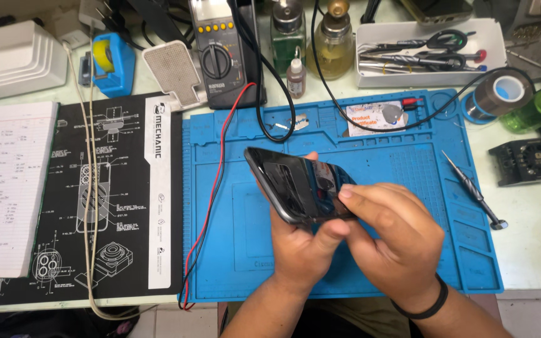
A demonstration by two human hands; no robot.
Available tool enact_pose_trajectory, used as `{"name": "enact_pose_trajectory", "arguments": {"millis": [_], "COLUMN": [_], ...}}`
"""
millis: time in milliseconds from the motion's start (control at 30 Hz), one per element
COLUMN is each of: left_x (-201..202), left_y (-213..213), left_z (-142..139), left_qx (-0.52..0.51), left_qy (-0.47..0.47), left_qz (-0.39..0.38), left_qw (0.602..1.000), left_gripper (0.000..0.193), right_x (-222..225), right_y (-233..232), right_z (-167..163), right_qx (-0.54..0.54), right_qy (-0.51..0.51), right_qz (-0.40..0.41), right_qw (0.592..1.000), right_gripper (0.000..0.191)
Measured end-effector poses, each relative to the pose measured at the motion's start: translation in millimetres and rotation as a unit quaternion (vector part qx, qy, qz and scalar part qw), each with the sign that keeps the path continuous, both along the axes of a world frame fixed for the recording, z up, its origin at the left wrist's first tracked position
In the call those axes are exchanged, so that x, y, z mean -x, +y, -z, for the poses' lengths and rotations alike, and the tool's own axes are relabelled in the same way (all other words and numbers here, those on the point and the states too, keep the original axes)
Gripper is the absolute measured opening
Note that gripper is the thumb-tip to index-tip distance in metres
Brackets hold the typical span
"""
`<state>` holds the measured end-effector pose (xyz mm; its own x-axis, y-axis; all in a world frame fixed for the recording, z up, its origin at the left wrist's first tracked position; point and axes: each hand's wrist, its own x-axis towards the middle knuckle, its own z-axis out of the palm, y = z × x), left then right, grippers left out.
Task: The person picks up a cracked smartphone, uses a screwdriver to pry the screen, and then uses a metal spudger to separate the display from the frame. They repeatedly open and close the device to inspect the internal components and battery.
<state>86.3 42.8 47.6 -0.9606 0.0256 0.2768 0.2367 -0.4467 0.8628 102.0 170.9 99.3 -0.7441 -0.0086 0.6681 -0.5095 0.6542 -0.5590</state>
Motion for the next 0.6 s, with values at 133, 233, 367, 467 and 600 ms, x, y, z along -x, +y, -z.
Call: {"name": "enact_pose_trajectory", "arguments": {"millis": [133, 233, 367, 467, 600], "left_x": [-1, 1, -3, -3, -2], "left_y": [-3, 1, 6, 8, 9], "left_z": [-12, -14, -7, 1, 9], "left_qx": [0.040, 0.036, 0.048, 0.067, 0.089], "left_qy": [0.015, 0.071, 0.079, 0.111, 0.137], "left_qz": [0.015, 0.005, -0.006, -0.038, -0.067], "left_qw": [0.999, 0.997, 0.996, 0.991, 0.984], "left_gripper": [0.106, 0.125, 0.119, 0.117, 0.111], "right_x": [-4, -4, -15, -29, -43], "right_y": [6, 10, 22, 29, 21], "right_z": [6, 2, -20, -38, -50], "right_qx": [0.021, 0.043, 0.015, 0.041, 0.024], "right_qy": [0.005, -0.007, -0.093, -0.111, -0.038], "right_qz": [-0.001, -0.012, -0.014, -0.031, -0.054], "right_qw": [1.000, 0.999, 0.995, 0.992, 0.997], "right_gripper": [0.037, 0.035, 0.038, 0.040, 0.034]}}
